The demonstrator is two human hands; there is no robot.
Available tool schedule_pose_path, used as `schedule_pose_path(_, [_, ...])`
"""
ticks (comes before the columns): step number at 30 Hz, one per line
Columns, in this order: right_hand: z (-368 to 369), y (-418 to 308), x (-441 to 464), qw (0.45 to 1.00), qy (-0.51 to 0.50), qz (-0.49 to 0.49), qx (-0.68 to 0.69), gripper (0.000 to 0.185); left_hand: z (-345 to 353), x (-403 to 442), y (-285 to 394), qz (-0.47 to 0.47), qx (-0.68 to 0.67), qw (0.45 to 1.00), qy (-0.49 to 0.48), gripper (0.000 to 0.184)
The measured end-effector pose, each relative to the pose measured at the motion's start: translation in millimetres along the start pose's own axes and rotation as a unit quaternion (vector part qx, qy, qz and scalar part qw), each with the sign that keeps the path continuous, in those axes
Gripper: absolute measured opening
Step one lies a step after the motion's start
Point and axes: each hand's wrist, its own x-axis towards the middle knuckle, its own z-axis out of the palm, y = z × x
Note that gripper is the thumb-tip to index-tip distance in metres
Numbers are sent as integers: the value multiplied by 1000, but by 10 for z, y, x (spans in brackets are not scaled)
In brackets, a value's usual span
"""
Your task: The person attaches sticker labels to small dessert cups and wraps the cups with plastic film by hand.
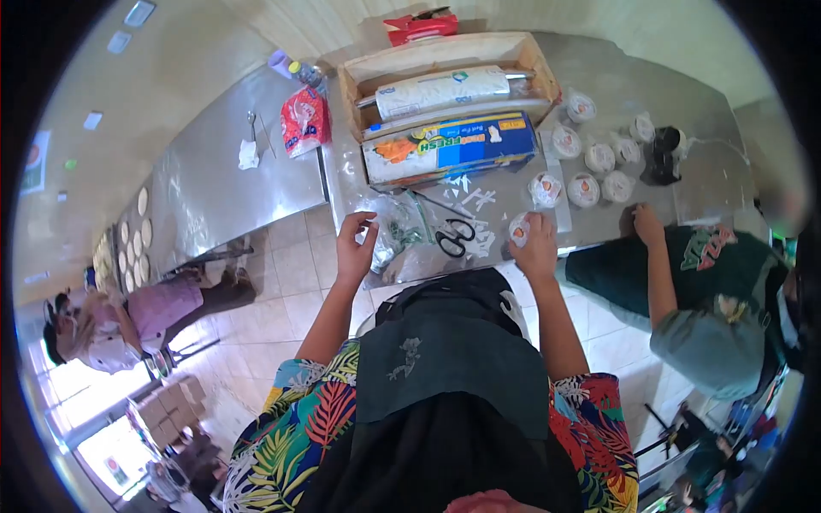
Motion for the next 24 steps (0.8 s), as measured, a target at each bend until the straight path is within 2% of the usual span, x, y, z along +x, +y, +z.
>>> schedule_pose_path(4, [-237,-153,195,998,-28,-42,47,62,116,-48,121,-3,31,998,62,16])
schedule_pose_path(6, [-341,-301,349,986,24,-131,102,60,131,-118,147,21,83,994,72,16])
schedule_pose_path(8, [-441,-516,674,976,33,-183,118,58,179,-165,154,-11,75,993,86,17])
schedule_pose_path(10, [-480,-755,1020,942,46,-285,168,55,233,-226,156,-39,60,988,138,18])
schedule_pose_path(14, [-355,-1174,1473,932,10,-326,161,54,260,-373,114,-46,72,982,166,19])
schedule_pose_path(20, [-158,-1380,1616,941,-33,-320,105,58,269,-642,113,-119,52,965,230,20])
schedule_pose_path(22, [-222,-1394,1551,935,-16,-346,75,62,288,-711,58,-132,61,959,244,21])
schedule_pose_path(24, [-512,-1545,1397,923,71,-376,38,64,278,-705,47,-104,101,956,256,23])
